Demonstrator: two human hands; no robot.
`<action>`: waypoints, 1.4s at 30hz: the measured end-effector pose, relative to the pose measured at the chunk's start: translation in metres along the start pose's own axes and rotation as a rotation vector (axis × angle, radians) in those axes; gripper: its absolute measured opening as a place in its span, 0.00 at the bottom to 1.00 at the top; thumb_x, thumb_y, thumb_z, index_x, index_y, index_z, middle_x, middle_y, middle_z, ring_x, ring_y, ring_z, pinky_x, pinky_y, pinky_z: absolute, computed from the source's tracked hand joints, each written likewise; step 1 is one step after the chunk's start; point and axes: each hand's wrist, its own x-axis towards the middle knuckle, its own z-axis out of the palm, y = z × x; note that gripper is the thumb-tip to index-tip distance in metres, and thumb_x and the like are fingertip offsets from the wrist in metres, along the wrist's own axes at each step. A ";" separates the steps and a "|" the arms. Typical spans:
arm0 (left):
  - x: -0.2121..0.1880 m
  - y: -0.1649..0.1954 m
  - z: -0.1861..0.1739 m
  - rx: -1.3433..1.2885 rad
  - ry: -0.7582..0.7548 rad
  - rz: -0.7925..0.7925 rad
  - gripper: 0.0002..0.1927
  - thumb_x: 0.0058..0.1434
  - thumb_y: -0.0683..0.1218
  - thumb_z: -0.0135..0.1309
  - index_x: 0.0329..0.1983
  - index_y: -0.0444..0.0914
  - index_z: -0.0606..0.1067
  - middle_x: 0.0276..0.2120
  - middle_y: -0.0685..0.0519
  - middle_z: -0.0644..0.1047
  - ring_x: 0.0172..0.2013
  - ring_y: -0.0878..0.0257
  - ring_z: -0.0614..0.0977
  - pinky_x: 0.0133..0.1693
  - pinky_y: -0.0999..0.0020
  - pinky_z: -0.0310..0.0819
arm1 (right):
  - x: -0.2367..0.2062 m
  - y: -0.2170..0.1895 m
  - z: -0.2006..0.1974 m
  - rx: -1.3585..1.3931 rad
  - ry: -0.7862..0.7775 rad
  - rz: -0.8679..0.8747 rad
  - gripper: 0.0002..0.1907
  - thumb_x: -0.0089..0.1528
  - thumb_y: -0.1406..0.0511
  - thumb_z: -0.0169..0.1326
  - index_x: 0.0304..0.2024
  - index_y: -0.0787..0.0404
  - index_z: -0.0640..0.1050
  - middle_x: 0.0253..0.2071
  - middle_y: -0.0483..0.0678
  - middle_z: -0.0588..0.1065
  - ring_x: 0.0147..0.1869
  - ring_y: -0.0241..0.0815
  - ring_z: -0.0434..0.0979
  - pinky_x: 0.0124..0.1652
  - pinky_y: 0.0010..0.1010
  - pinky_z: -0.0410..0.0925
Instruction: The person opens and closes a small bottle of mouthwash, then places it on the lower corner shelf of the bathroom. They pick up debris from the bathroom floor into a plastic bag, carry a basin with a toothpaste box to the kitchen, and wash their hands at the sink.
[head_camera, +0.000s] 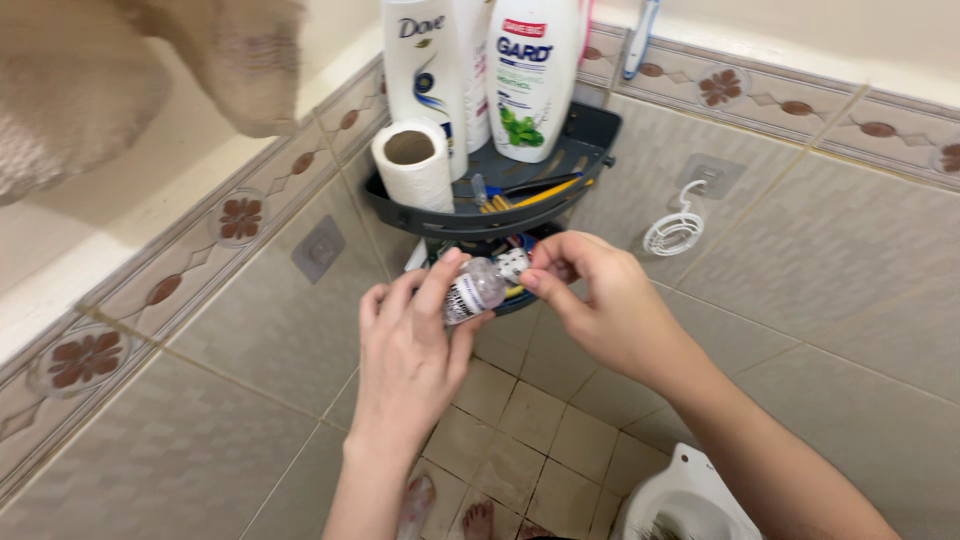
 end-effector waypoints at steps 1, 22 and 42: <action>0.000 -0.001 0.000 -0.003 0.002 0.009 0.41 0.58 0.45 0.67 0.70 0.40 0.57 0.52 0.52 0.79 0.50 0.53 0.79 0.53 0.50 0.65 | 0.001 0.000 0.001 0.006 -0.003 -0.041 0.09 0.63 0.63 0.59 0.36 0.63 0.76 0.31 0.45 0.76 0.34 0.34 0.75 0.34 0.28 0.71; -0.018 0.005 0.036 -1.821 -0.226 -0.911 0.30 0.73 0.62 0.35 0.68 0.38 0.62 0.57 0.44 0.74 0.41 0.56 0.83 0.31 0.63 0.79 | 0.022 0.026 0.013 0.523 -0.088 -0.264 0.18 0.73 0.64 0.50 0.65 0.57 0.71 0.50 0.41 0.71 0.51 0.28 0.72 0.50 0.22 0.71; -0.020 0.029 0.013 -0.681 -0.095 -0.425 0.21 0.69 0.49 0.57 0.57 0.34 0.66 0.44 0.47 0.83 0.41 0.62 0.85 0.41 0.68 0.78 | 0.009 -0.006 -0.025 -0.027 -0.169 -0.152 0.13 0.62 0.61 0.63 0.32 0.63 0.75 0.27 0.44 0.71 0.30 0.34 0.68 0.30 0.29 0.66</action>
